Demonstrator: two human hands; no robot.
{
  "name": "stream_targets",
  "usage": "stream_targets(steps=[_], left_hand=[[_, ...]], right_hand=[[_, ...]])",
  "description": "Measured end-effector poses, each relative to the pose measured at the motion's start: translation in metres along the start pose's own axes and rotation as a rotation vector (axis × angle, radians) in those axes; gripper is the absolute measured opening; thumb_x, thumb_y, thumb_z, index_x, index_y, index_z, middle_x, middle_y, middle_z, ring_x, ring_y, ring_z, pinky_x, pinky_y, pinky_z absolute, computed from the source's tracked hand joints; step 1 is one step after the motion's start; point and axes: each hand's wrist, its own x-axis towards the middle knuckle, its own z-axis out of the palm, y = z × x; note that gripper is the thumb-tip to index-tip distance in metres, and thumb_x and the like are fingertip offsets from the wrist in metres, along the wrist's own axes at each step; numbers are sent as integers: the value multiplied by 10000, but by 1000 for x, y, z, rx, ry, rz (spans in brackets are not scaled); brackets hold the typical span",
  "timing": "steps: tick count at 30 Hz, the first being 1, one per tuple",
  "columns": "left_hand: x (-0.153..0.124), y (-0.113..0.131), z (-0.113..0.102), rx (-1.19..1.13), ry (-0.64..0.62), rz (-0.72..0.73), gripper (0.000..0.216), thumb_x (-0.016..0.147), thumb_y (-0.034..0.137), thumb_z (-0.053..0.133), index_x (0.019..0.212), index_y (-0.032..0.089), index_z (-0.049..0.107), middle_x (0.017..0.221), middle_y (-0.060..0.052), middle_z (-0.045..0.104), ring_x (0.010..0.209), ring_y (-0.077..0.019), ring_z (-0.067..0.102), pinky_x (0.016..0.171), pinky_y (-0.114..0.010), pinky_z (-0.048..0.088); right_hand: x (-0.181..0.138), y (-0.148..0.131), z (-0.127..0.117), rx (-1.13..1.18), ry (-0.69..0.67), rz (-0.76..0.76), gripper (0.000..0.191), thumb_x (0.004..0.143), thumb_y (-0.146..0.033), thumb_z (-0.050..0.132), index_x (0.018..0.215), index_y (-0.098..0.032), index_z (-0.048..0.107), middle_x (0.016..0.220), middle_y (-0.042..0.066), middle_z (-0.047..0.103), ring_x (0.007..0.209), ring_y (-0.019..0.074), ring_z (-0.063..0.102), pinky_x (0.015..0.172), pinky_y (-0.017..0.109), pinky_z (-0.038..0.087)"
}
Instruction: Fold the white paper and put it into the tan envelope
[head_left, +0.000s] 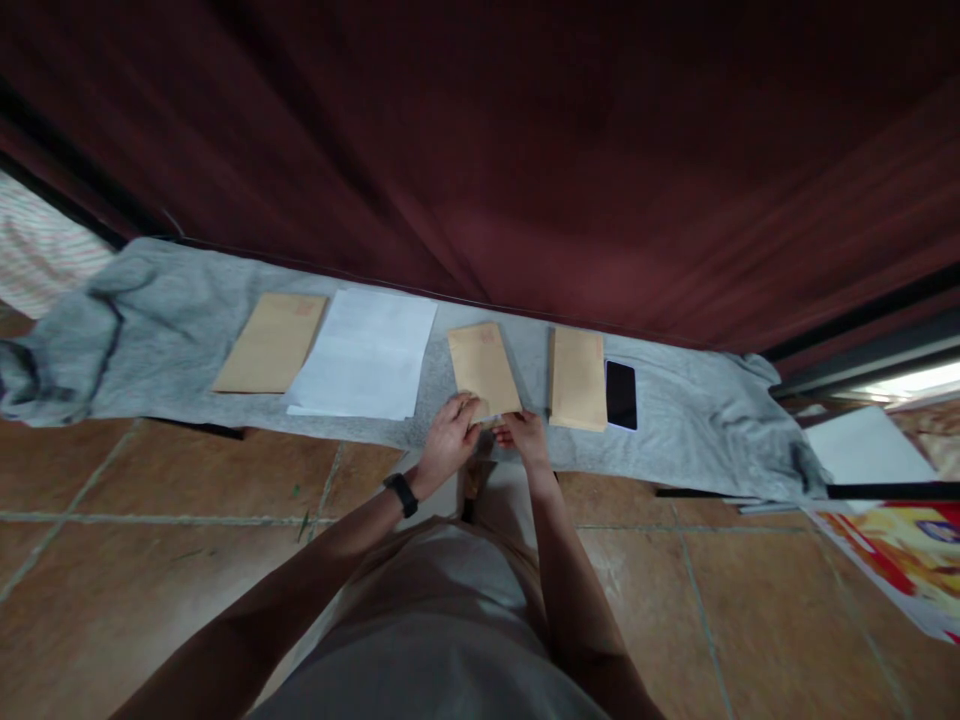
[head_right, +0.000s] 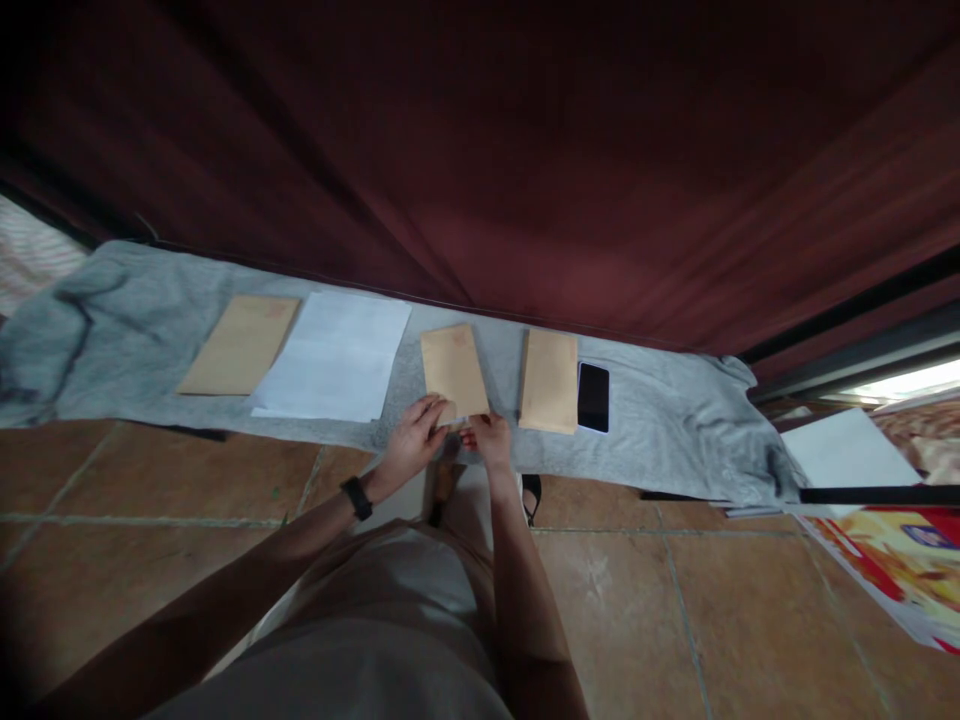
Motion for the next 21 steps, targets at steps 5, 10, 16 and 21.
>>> stream_targets(steps=[5, 10, 16, 21], left_hand=[[5, -2, 5, 57, -28, -52, 476, 868, 112, 582, 1340, 170, 560, 1415, -143, 530, 1328, -288, 511, 1142, -446, 446], [6, -5, 0, 99, -73, -2, 488, 883, 102, 545, 1364, 188, 552, 1413, -130, 544, 1325, -277, 514, 1140, -446, 438], [4, -8, -3, 158, -94, 71, 483, 937, 145, 522, 1413, 227, 536, 1409, -117, 556, 1320, -276, 514, 1110, -447, 452], [2, -4, -5, 263, -138, 149, 485, 978, 155, 481, 1445, 281, 528, 1442, -105, 532, 1284, -283, 528, 1066, -450, 462]], right_hand=[[-1, -4, 0, -90, 2, 3, 185, 889, -227, 523, 754, -162, 631, 589, 19, 718, 390, 86, 585, 397, 149, 498], [-4, -7, -2, -246, -6, -19, 237, 922, -237, 495, 775, -160, 663, 621, 24, 730, 395, 81, 579, 413, 150, 488], [-8, -11, -8, -539, 37, -70, 313, 940, -333, 525, 734, -184, 707, 600, 33, 720, 491, 136, 650, 489, 189, 491], [-14, -15, -9, -752, 157, -108, 325, 954, -378, 554, 830, -150, 749, 782, 127, 773, 817, 226, 752, 716, 251, 531]])
